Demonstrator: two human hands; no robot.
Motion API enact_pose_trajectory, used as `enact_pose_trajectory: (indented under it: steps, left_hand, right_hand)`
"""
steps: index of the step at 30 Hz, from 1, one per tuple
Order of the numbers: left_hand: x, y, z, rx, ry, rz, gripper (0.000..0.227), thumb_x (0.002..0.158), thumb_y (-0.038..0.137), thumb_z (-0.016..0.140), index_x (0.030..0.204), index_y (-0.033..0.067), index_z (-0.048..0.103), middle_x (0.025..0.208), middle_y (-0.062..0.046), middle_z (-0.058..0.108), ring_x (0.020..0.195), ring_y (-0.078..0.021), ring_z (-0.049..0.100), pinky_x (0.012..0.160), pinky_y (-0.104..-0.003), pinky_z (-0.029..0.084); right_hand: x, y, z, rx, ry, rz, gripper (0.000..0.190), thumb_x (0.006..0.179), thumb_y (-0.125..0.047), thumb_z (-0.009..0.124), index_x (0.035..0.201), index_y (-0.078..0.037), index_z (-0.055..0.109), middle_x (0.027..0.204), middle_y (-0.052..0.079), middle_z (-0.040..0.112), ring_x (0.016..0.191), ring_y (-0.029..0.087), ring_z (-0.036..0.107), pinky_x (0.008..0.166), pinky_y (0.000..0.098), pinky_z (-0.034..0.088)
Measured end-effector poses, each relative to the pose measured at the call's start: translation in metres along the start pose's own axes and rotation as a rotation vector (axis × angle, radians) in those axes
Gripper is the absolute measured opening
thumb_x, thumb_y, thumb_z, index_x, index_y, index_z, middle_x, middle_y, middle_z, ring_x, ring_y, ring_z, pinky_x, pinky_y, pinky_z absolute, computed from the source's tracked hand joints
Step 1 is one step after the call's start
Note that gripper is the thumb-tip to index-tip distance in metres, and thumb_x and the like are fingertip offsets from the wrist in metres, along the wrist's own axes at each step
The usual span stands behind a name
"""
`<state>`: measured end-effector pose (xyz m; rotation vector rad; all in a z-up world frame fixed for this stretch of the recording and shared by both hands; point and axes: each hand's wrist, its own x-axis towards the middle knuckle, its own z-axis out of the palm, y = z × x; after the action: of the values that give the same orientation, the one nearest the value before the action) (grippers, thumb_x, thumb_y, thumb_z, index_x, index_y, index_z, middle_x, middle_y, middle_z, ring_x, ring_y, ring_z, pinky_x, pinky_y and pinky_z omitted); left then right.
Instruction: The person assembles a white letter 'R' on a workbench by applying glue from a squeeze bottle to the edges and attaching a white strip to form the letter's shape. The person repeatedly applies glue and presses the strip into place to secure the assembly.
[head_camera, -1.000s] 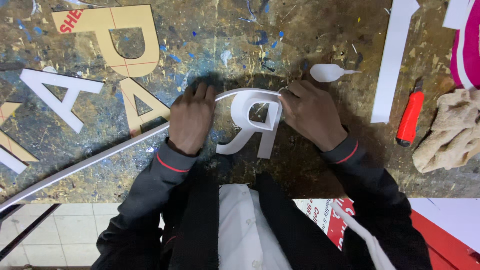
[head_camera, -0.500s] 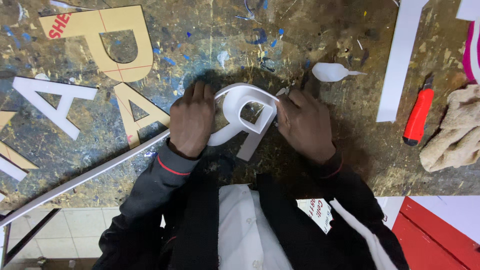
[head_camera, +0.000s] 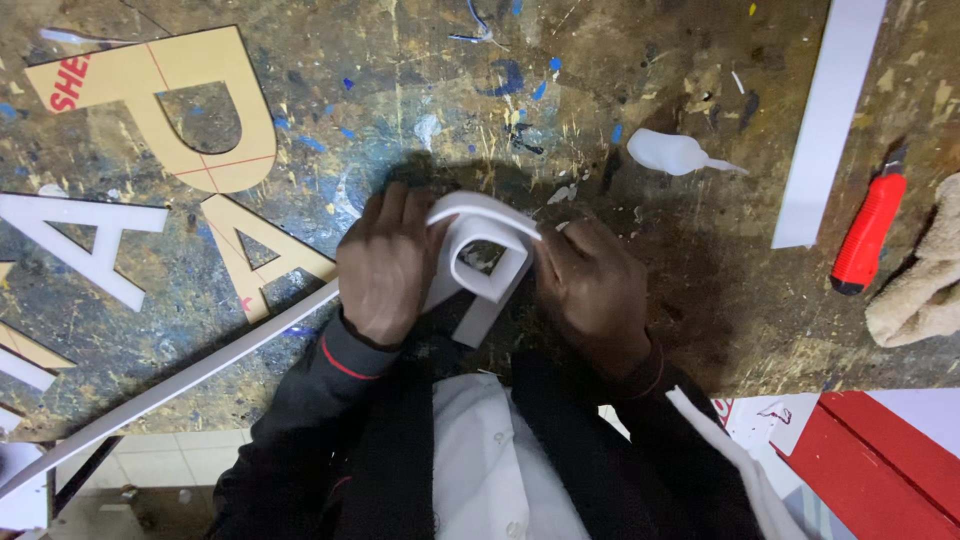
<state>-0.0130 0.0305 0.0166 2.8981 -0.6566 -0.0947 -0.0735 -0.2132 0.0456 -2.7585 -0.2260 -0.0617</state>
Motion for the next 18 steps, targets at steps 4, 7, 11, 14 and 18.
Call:
enact_pose_trajectory:
  steps: [4, 7, 11, 14, 18]
  left_hand:
    - [0.001, 0.011, 0.012, 0.106, 0.018, 0.008, 0.017, 0.111, 0.030, 0.079, 0.108, 0.0160, 0.071, 0.098, 0.002, 0.060, 0.085, -0.0184, 0.073, 0.067, -0.028, 0.061]
    - [-0.001, 0.009, 0.017, 0.062, -0.018, -0.030, 0.023, 0.106, 0.031, 0.083, 0.109, 0.0140, 0.069, 0.101, 0.000, 0.059, 0.086, -0.0225, 0.074, 0.067, -0.033, 0.062]
    - [-0.005, 0.007, 0.018, -0.054, -0.062, -0.024, 0.028, 0.096, 0.027, 0.088, 0.113, 0.0130, 0.070, 0.103, -0.003, 0.061, 0.093, -0.0281, 0.076, 0.072, -0.037, 0.062]
    - [-0.001, 0.008, 0.002, -0.185, -0.040, -0.053, 0.021, 0.101, 0.022, 0.086, 0.113, 0.0102, 0.073, 0.102, -0.007, 0.062, 0.095, -0.0323, 0.076, 0.076, -0.039, 0.062]
    - [0.005, 0.008, -0.020, -0.373, -0.051, -0.188, 0.010, 0.105, 0.017, 0.085, 0.111, 0.0089, 0.082, 0.104, -0.011, 0.070, 0.098, -0.0360, 0.077, 0.074, -0.045, 0.064]
  right_hand:
    - [0.001, -0.013, -0.006, 0.012, -0.003, 0.052, 0.008, 0.109, -0.011, 0.082, 0.111, -0.006, 0.088, 0.084, 0.006, 0.062, 0.069, 0.026, 0.068, 0.051, 0.0380, 0.056]
    - [0.005, -0.013, -0.009, 0.120, 0.020, 0.081, 0.008, 0.108, -0.008, 0.084, 0.113, -0.004, 0.088, 0.084, 0.009, 0.065, 0.071, 0.031, 0.070, 0.051, 0.0441, 0.057]
    - [0.004, -0.010, -0.006, 0.133, -0.001, 0.082, 0.007, 0.103, -0.008, 0.088, 0.110, -0.005, 0.088, 0.084, 0.010, 0.066, 0.072, 0.032, 0.071, 0.053, 0.0433, 0.058]
    - [0.002, -0.010, -0.005, 0.139, -0.004, 0.094, 0.011, 0.102, -0.010, 0.090, 0.113, -0.007, 0.089, 0.084, 0.008, 0.067, 0.070, 0.031, 0.070, 0.053, 0.0420, 0.058]
    - [-0.001, -0.008, -0.005, 0.096, 0.009, 0.100, 0.015, 0.104, -0.010, 0.090, 0.119, -0.009, 0.091, 0.079, 0.006, 0.063, 0.063, 0.028, 0.065, 0.049, 0.0420, 0.054]
